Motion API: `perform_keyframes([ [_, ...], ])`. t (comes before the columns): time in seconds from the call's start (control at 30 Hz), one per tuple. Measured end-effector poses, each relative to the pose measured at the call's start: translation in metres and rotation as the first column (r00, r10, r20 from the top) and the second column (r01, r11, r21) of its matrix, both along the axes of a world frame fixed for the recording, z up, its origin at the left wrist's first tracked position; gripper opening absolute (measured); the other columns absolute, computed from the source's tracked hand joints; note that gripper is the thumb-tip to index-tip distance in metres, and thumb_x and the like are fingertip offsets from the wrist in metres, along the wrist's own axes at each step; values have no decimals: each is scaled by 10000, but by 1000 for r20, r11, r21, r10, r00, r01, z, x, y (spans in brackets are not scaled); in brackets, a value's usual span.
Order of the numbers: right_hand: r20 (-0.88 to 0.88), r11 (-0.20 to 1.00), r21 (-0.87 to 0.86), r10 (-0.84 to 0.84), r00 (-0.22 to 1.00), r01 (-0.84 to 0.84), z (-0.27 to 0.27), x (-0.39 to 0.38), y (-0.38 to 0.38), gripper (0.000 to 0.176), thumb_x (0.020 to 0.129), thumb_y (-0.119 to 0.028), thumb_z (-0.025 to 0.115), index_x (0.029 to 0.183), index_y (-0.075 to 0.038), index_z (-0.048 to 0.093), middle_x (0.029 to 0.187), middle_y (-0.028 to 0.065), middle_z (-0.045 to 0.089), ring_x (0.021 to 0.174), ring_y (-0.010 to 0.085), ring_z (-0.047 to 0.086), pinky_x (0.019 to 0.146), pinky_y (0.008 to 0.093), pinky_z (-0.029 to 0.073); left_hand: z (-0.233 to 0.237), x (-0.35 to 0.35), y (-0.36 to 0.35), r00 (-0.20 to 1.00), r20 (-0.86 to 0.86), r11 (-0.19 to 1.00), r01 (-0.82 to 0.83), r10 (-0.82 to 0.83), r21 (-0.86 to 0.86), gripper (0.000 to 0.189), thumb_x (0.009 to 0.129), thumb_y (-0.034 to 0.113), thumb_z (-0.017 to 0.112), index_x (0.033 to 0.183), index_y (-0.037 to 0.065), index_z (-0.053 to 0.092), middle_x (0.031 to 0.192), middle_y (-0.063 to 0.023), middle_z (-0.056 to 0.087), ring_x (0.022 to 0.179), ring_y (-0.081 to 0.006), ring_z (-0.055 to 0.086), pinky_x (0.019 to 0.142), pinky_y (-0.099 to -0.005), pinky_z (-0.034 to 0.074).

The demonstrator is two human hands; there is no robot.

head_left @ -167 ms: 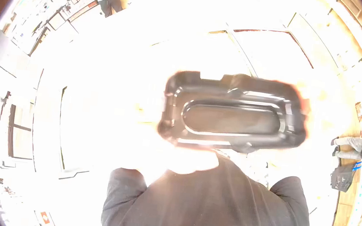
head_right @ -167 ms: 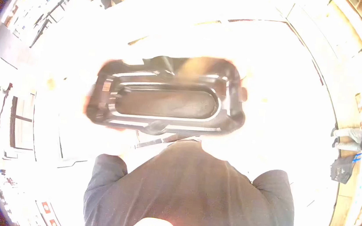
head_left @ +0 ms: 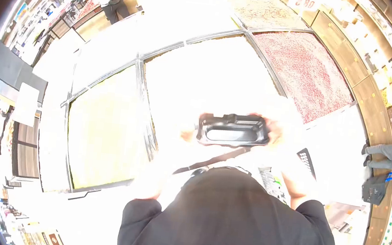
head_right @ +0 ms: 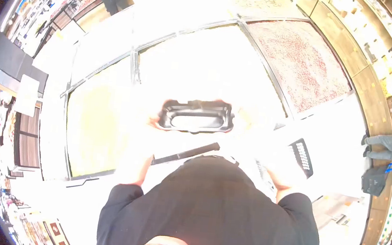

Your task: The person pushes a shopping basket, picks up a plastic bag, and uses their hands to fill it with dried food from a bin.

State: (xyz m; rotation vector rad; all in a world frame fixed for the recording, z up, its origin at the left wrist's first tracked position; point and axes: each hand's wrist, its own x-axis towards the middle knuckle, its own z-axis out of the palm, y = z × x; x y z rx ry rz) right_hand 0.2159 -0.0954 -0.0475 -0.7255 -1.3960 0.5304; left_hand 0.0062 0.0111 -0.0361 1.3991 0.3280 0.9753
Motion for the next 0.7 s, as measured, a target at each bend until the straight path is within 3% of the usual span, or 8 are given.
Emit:
perform_keyframes([
  [0.03,-80,963,-264,24,996,-45,-30,1,-17,706,804,-78,852,1400,-55,474,1319,189,614,1320,317,550,1140,420,407,-2,-17,0,949,-277,976,97,-150,-197,832,792,146,881,1457,110,382,1585,-214,320,1396,-373,472,1100,-470,453],
  [0.1,58,848,-531,40,998,-4,-45,10,-24,746,818,-37,830,1455,-21,442,1319,181,615,1244,278,608,1114,413,439,-74,-14,3,892,-373,959,185,-256,-214,825,818,79,840,1503,104,381,1628,-163,301,1445,-325,430,1150,-448,404],
  [0.17,-121,697,-706,51,991,-122,-80,-4,-41,740,838,-38,812,1481,-35,446,1318,177,625,1218,251,628,1062,398,492,-101,-4,-10,981,-25,982,191,-191,-3,789,804,-11,817,1473,63,407,1547,-187,412,1419,-293,453,1135,-413,407],
  [0.2,-228,596,-773,56,972,-216,-90,-10,-48,727,843,-48,810,1484,-49,467,1315,175,638,1205,238,637,1028,386,523,-123,-8,-14,979,-49,977,194,-199,-92,824,786,-32,822,1486,69,399,1529,-179,435,1417,-299,451,1139,-416,404],
  [0.37,-164,594,-776,137,977,-214,-184,-16,-55,666,874,-47,790,1460,-57,473,1296,143,628,1188,223,639,1031,388,527,-190,-23,-31,804,-445,869,171,-395,-464,751,817,114,842,1457,51,453,1371,-182,597,1230,-280,623,1033,-407,499],
  [0.4,-131,583,-784,185,974,-216,-199,-12,-52,665,882,-56,784,1465,-55,465,1307,133,627,1193,223,636,1033,389,524,-197,-26,-33,700,-689,977,204,-190,-63,665,821,260,849,1372,36,552,1221,-156,679,1105,-260,681,964,-374,532],
  [0.57,-137,464,-835,345,929,-295,-235,-16,-52,647,928,-131,750,1495,-68,446,1259,127,666,1151,217,653,1031,377,524,-234,-48,-40,658,-735,982,184,-162,-51,537,778,324,874,1188,36,683,1121,-137,710,1026,-257,694,908,-362,545],
  [0.7,-121,442,-875,198,973,-198,-264,-18,-69,508,956,-179,720,1415,-58,539,1161,115,702,1040,180,672,940,342,546,-229,-92,-53,567,-817,995,50,-102,-89,477,788,286,879,1155,45,694,1006,-76,713,913,-168,683,832,-310,548],
])
